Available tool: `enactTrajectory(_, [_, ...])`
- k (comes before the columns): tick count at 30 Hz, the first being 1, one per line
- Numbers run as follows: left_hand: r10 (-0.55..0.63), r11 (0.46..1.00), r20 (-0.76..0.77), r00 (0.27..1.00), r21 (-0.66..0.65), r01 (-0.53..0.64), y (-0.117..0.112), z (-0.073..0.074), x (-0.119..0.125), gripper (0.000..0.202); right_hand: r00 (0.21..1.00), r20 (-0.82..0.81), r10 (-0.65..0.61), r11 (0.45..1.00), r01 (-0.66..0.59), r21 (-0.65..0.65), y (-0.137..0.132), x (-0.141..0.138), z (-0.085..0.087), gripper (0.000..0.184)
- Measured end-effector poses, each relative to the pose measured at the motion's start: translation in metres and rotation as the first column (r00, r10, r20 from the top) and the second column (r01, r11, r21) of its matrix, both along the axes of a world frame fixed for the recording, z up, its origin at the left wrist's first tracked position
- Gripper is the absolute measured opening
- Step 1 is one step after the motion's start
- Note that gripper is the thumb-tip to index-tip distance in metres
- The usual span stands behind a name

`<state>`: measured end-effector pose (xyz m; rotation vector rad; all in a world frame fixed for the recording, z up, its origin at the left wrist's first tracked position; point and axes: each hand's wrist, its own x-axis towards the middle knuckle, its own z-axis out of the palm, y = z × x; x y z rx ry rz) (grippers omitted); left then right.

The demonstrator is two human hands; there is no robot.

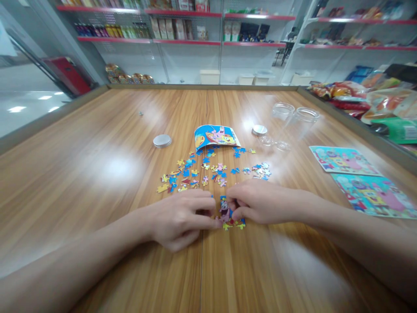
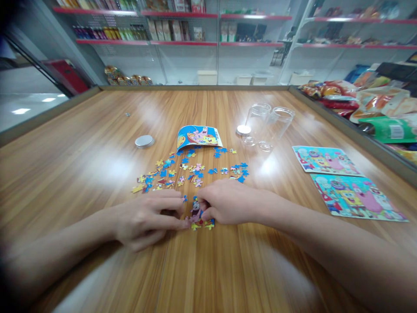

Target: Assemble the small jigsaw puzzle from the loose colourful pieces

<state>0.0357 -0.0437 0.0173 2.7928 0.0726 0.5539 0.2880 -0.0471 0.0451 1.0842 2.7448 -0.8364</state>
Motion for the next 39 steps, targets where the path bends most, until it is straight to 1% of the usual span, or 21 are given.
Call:
enactTrajectory(1, [-0.008, 1.000, -0.060, 0.998, -0.018, 0.007, 0.001, 0.000, 0.001, 0.041, 1.000, 0.002, 0.002, 1.000, -0.002, 0.004, 0.000, 0.000, -0.001, 0.003])
enactTrajectory(3, [0.001, 1.000, -0.112, 0.994, -0.028, -0.004, 0.002, 0.000, 0.003, 0.041, 1.000, 0.007, 0.005, 1.000, -0.005, 0.013, 0.000, 0.001, -0.003, 0.003])
enactTrajectory(7, [-0.006, 1.000, -0.127, 0.992, -0.022, 0.003, 0.002, 0.001, 0.003, 0.041, 1.000, 0.004, 0.006, 1.000, -0.006, 0.026, -0.001, 0.002, -0.003, 0.002])
enactTrajectory(12, [-0.005, 0.999, -0.137, 0.991, -0.033, 0.001, 0.002, 0.003, 0.003, 0.041, 1.000, 0.006, 0.001, 1.000, -0.001, 0.007, -0.002, 0.002, -0.001, 0.003])
enactTrajectory(15, [-0.017, 0.999, -0.148, 0.989, -0.045, 0.010, 0.002, 0.000, 0.003, 0.043, 1.000, 0.010, 0.005, 1.000, -0.005, 0.008, -0.002, 0.001, -0.001, 0.004])
enactTrajectory(17, [-0.005, 0.997, -0.118, 0.993, -0.083, -0.005, 0.001, -0.003, 0.002, 0.047, 1.000, 0.013, 0.012, 1.000, -0.012, 0.005, -0.002, 0.000, -0.002, 0.004])
enactTrajectory(20, [0.053, 0.988, -0.007, 0.999, -0.147, -0.053, 0.001, -0.007, 0.000, 0.052, 1.000, 0.011, 0.016, 1.000, -0.016, 0.000, -0.001, 0.000, -0.002, 0.006])
enactTrajectory(21, [0.054, 0.989, -0.003, 0.999, -0.140, -0.054, 0.001, -0.007, 0.000, 0.052, 1.000, 0.010, 0.015, 1.000, -0.015, 0.000, -0.001, 0.000, -0.002, 0.006])
enactTrajectory(24, [0.023, 0.997, -0.124, 0.992, -0.077, -0.032, 0.001, -0.004, 0.001, 0.046, 1.000, 0.008, 0.018, 1.000, -0.018, -0.003, -0.001, 0.001, -0.002, 0.007])
enactTrajectory(26, [0.025, 0.996, -0.171, 0.985, -0.079, -0.039, 0.002, -0.001, 0.002, 0.042, 1.000, 0.008, 0.021, 1.000, -0.021, -0.011, -0.002, 0.001, -0.002, 0.007])
enactTrajectory(29, [0.016, 0.996, -0.172, 0.985, -0.080, -0.030, 0.002, -0.002, 0.002, 0.039, 1.000, 0.002, 0.019, 1.000, -0.019, -0.014, -0.003, 0.002, -0.001, 0.008])
enactTrajectory(32, [0.029, 0.997, -0.096, 0.995, -0.068, -0.035, 0.004, -0.005, 0.000, 0.039, 0.999, -0.017, 0.043, 0.999, -0.043, -0.001, -0.002, 0.003, -0.001, 0.005])
enactTrajectory(34, [0.059, 0.996, 0.001, 0.998, -0.069, -0.059, 0.005, -0.007, -0.002, 0.040, 0.996, -0.062, 0.069, 0.997, -0.067, 0.044, 0.001, 0.004, -0.003, 0.006])
enactTrajectory(36, [0.069, 0.995, 0.080, 0.994, -0.075, -0.063, 0.006, -0.007, -0.003, 0.044, 0.985, -0.154, 0.077, 0.987, -0.054, 0.150, 0.005, 0.005, -0.008, 0.011])
enactTrajectory(37, [0.056, 0.996, 0.097, 0.994, -0.074, -0.049, 0.007, -0.007, -0.003, 0.047, 0.973, -0.213, 0.086, 0.975, -0.039, 0.217, 0.007, 0.006, -0.012, 0.014])
enactTrajectory(38, [0.038, 0.997, 0.091, 0.995, -0.072, -0.031, 0.007, -0.006, -0.002, 0.049, 0.956, -0.267, 0.120, 0.959, -0.042, 0.281, 0.008, 0.007, -0.016, 0.016])
enactTrajectory(39, [0.020, 0.998, 0.070, 0.997, -0.068, -0.015, 0.007, -0.005, -0.002, 0.051, 0.935, -0.303, 0.186, 0.940, -0.080, 0.330, 0.008, 0.008, -0.020, 0.018])
